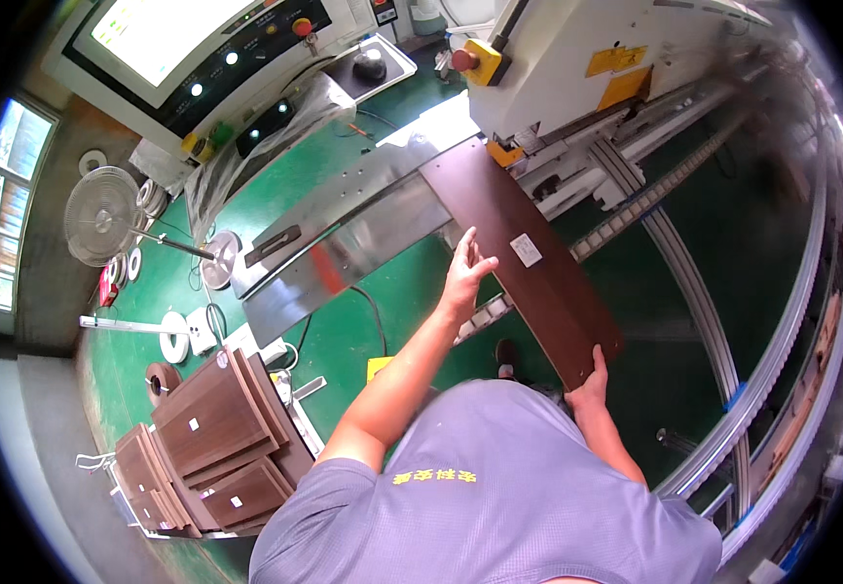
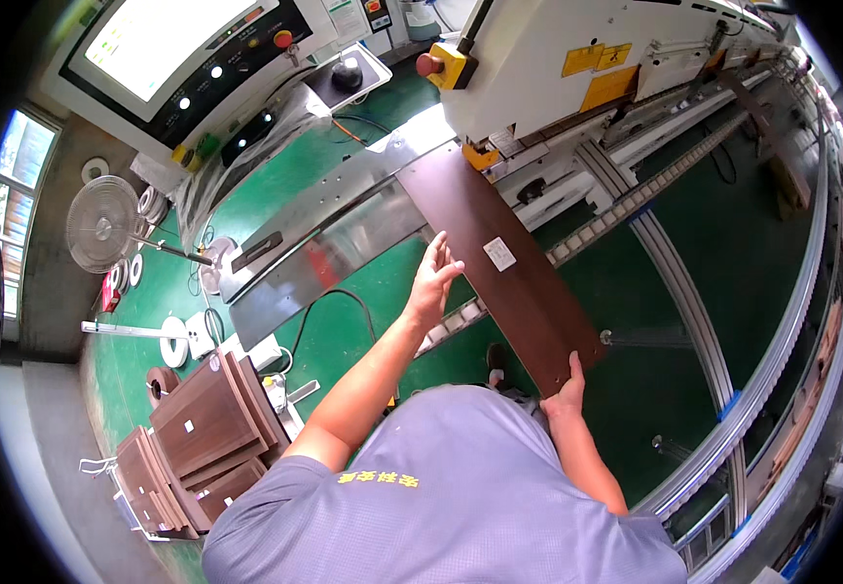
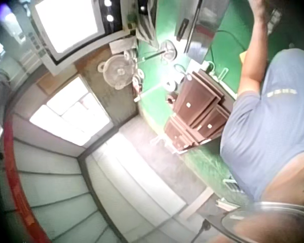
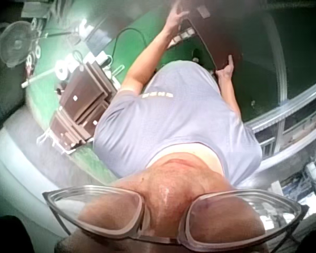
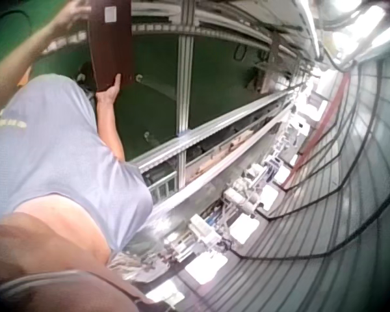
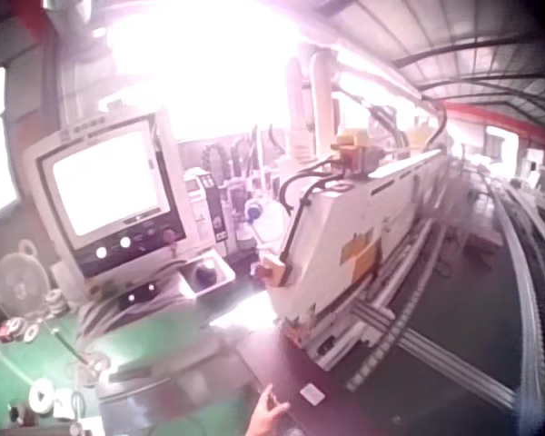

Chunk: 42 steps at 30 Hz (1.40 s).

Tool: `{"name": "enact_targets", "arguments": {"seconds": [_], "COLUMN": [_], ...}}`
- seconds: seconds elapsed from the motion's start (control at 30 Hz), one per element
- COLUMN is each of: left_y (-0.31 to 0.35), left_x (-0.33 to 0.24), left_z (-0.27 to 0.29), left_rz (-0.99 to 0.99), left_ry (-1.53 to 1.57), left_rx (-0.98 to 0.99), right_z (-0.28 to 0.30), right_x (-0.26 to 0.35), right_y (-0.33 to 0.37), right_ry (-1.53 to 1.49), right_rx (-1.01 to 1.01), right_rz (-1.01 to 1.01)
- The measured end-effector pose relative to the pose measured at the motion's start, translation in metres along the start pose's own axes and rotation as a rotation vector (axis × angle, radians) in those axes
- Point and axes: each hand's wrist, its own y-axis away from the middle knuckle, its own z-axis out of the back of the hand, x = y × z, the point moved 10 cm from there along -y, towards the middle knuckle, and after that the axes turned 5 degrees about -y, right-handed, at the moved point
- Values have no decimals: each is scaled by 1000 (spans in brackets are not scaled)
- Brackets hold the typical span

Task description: The person picks up wooden panels from a stack, handles them one at a time, and feeds them into an industrial edge-banding machine.

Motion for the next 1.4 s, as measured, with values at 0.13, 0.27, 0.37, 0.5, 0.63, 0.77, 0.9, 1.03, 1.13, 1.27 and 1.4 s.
{"name": "enact_targets", "arguments": {"seconds": [0.13,0.27,0.37,0.5,0.63,0.77,0.9,1.03,1.13,1.27,1.4], "left_y": [-17,-46,-72,-107,-133,-157,-84,98,274,521,655], "left_x": [4,19,31,45,39,28,-34,-103,-66,7,56], "left_z": [-25,-59,-82,-115,-143,-124,-62,90,259,419,488], "left_rz": [-9,-26,-49,-50,1,-127,-336,-541,-469,199,845], "left_ry": [84,48,5,28,-72,-293,-551,-751,-764,-1070,-1042], "left_rx": [27,52,60,80,80,116,-94,-618,-1185,-1695,-1656], "right_z": [-3,-6,-19,-10,-26,-29,94,156,151,114,75], "right_x": [30,73,101,148,190,268,248,170,115,40,-33], "right_y": [-13,-32,-39,-79,-101,-111,-184,-186,-170,-139,-101], "right_ry": [4,79,73,90,141,1277,643,929,1254,1652,2031], "right_rx": [-84,-109,-142,-131,-122,-10,-117,-245,-185,8,312], "right_rz": [26,74,66,108,172,904,207,-172,-312,-388,-334]}}
